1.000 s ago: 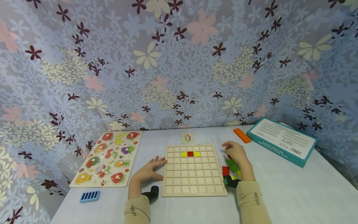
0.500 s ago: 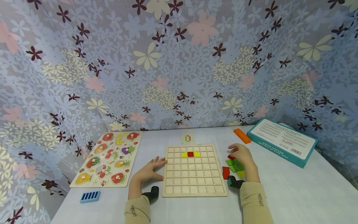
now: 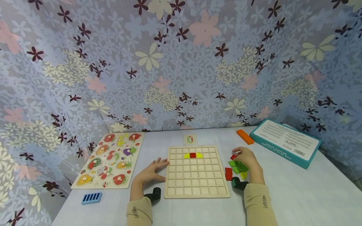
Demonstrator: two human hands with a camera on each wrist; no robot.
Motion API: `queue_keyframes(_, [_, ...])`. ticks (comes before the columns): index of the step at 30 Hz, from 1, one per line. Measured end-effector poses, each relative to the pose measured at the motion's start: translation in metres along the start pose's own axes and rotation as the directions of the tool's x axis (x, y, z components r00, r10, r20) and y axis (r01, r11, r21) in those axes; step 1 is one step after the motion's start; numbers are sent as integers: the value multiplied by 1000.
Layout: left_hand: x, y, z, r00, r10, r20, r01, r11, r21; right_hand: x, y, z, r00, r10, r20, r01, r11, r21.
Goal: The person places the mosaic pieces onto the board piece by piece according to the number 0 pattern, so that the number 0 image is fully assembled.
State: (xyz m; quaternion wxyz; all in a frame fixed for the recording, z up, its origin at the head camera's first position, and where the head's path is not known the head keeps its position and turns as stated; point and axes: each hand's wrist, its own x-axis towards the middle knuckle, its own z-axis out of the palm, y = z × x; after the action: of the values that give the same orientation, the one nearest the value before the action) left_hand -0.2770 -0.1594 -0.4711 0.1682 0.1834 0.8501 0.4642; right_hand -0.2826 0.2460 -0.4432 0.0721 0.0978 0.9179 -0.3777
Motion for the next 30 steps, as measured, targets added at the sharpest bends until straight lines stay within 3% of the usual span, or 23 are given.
queue_keyframes(11, [0,3,-2,1000,14,4,-14,1000,5,3,-2,0,999,-26,-40,27,1000,8])
queue_keyframes(30, [0,3,0,1000,-9,-9,9,1000,-12,2,-18,6,998,-56,-29,62,965,256])
